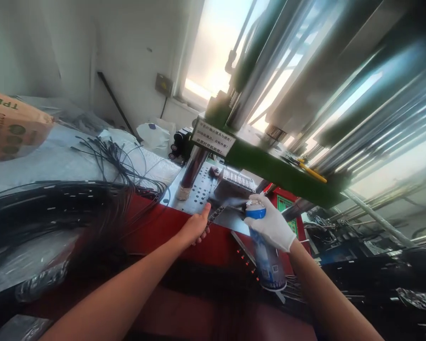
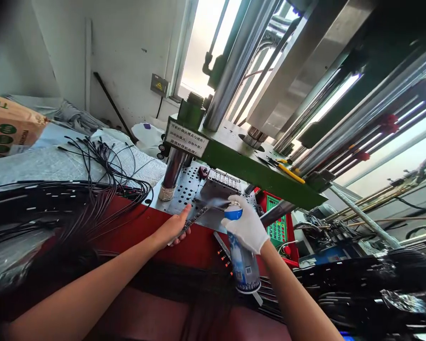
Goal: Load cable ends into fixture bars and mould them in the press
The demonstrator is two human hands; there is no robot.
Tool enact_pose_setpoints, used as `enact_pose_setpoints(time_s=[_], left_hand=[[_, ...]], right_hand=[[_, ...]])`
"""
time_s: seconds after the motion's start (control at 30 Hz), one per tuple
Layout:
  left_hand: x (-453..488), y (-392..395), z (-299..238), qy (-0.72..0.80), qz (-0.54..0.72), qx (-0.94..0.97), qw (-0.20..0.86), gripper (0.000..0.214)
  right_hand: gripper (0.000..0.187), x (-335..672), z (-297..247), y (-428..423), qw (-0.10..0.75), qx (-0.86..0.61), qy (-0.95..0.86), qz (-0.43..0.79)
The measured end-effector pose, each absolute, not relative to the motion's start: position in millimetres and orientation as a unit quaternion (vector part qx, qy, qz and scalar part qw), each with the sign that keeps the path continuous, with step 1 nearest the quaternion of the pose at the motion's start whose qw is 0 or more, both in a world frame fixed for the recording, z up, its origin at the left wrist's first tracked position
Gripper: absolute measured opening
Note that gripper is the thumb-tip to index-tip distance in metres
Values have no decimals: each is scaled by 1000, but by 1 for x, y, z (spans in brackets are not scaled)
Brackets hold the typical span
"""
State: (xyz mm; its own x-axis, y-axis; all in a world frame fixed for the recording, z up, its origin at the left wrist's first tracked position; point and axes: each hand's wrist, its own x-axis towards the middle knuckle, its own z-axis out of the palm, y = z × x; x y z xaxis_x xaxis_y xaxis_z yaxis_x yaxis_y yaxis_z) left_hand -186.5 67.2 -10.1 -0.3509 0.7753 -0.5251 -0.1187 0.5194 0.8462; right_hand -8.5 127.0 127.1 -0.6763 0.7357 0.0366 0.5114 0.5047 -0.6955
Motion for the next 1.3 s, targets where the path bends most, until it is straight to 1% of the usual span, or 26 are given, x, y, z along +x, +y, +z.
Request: enact_pose_setpoints(time_s=[0.1, 0.17, 0.23, 0.3, 0.37, 0.5, 0.57, 0.7, 0.77, 0.93, 1.0, 1.17, 1.23, 1.3], left_hand=[[-188, 66, -10, 701, 429, 236, 518, 91], [-190, 65, -9, 701, 431, 234, 518, 92], [-191, 64, -8, 699, 436, 233, 516, 93], [-191, 64, -7, 698, 439, 233, 515, 93], [-191, 64, -7, 699, 437, 237, 514, 94], [-191, 66, -11, 713, 422, 251, 500, 93], [-191, 65, -11, 723, 415, 263, 486, 92], [-189, 59, -6, 734, 404, 288, 463, 91], [-188, 57, -3, 735, 403, 291, 461, 90], [-190, 61, -6, 718, 410, 279, 488, 89], [-193, 63, -7, 710, 411, 269, 505, 89], [-201, 62, 0, 681, 413, 243, 554, 88], [-203, 61, 4, 671, 413, 239, 567, 89], [-204, 61, 6, 667, 411, 237, 574, 89]], right_hand=[[55, -11, 116, 113, 109, -321, -854, 394], [56, -10, 113, 110, 79, -302, -860, 404], [54, -10, 111, 118, 92, -321, -856, 394], [51, -11, 111, 128, 126, -353, -847, 377], [51, -13, 111, 129, 143, -353, -847, 371], [57, -20, 112, 107, 93, -268, -874, 395], [56, -24, 111, 110, 88, -261, -879, 389], [55, -27, 109, 149, 134, -363, -854, 348], [55, -25, 110, 154, 135, -381, -849, 340], [57, -16, 110, 120, 71, -295, -865, 400], [57, -15, 110, 125, 78, -302, -857, 411], [56, -14, 112, 171, 143, -389, -829, 375], [57, -14, 113, 167, 140, -376, -831, 386], [57, -14, 112, 147, 114, -341, -840, 407]])
